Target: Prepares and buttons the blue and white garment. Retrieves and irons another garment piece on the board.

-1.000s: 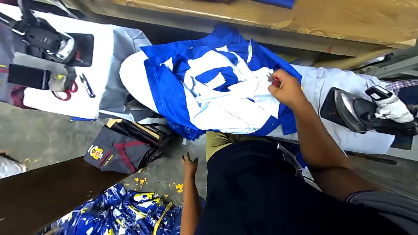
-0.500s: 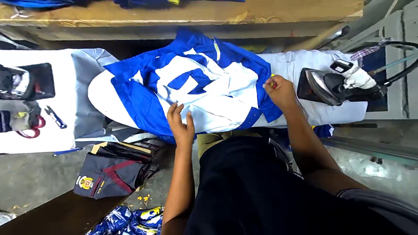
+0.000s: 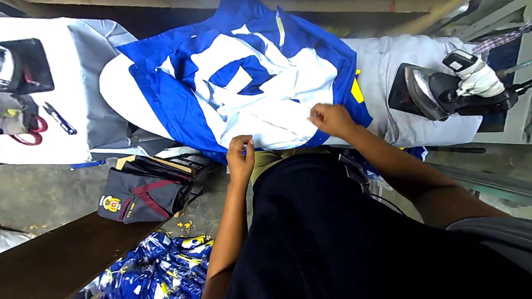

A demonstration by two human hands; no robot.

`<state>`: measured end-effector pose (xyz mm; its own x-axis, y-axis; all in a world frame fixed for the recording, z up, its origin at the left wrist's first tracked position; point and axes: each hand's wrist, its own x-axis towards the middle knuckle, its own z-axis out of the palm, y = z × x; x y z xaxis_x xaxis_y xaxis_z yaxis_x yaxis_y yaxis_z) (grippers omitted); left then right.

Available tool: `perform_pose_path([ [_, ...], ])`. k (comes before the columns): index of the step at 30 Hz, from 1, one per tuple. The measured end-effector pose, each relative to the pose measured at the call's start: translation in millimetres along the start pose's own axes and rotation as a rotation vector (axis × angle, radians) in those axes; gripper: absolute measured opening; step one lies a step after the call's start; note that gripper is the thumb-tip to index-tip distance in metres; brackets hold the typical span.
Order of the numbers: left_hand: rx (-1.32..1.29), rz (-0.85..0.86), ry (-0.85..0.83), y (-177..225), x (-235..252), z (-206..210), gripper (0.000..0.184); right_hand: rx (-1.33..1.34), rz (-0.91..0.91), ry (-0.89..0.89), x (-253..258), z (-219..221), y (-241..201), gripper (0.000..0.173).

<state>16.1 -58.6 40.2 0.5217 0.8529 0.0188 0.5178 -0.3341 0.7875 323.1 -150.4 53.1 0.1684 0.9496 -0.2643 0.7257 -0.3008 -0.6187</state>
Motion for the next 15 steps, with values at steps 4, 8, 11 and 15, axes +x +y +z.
perform_pose_path([
  [4, -0.039, -0.004, -0.048, -3.7, -9.0, 17.5, 0.023, -0.091, -0.033, -0.339, -2.7, 36.9, 1.1, 0.036],
  [8, 0.116, -0.063, -0.081, -21.9, 6.4, 18.3, 0.04, -0.053, 0.01, -0.333, 19.3, 45.2, 1.4, 0.029],
  [11, 0.295, -0.101, -0.13, -42.7, 39.1, 8.9, 0.056, 0.048, 0.01, -0.193, 39.5, 44.0, 5.9, 0.029],
  [15, 0.465, -0.124, -0.188, -60.6, 101.5, -1.7, 0.065, 0.161, 0.033, -0.039, 64.2, 49.7, 5.9, 0.028],
])
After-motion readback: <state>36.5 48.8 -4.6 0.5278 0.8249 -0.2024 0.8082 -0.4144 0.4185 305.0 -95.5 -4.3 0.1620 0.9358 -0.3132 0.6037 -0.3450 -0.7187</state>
